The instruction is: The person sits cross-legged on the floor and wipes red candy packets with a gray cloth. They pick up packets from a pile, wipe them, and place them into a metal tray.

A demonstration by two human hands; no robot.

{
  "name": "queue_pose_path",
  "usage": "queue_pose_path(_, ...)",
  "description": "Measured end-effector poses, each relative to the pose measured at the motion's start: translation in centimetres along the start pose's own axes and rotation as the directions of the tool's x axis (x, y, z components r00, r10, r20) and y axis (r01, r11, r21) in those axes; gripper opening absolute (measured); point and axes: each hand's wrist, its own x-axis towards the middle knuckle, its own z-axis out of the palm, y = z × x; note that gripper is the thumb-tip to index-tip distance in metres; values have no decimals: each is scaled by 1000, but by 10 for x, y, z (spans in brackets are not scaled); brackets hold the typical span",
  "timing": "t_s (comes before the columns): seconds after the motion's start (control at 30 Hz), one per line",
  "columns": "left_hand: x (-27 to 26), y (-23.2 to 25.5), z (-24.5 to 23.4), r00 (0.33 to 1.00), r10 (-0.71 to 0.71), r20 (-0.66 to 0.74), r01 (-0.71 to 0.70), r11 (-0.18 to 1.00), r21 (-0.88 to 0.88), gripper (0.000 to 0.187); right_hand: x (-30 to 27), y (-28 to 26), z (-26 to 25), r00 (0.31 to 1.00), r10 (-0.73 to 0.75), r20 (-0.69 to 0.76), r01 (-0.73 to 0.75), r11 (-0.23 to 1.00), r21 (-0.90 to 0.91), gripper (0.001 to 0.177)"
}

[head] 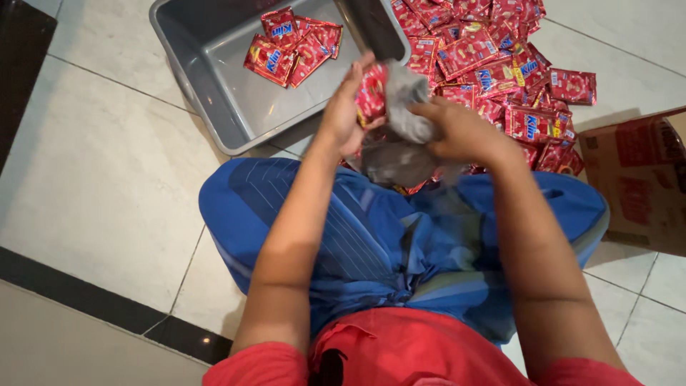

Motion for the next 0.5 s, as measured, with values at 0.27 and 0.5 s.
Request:
queue_pose_path(0.27, 30, 33, -43, 852, 474, -224, -359, 839, 410, 56, -7, 40, -21, 984, 110, -138, -92, 987, 131, 59)
queue_pose_path(0.5, 63, -28, -40, 777, 613, 146, -312, 173, 934, 22, 15, 78, 30, 931, 20, -364, -86, 982, -166, 52)
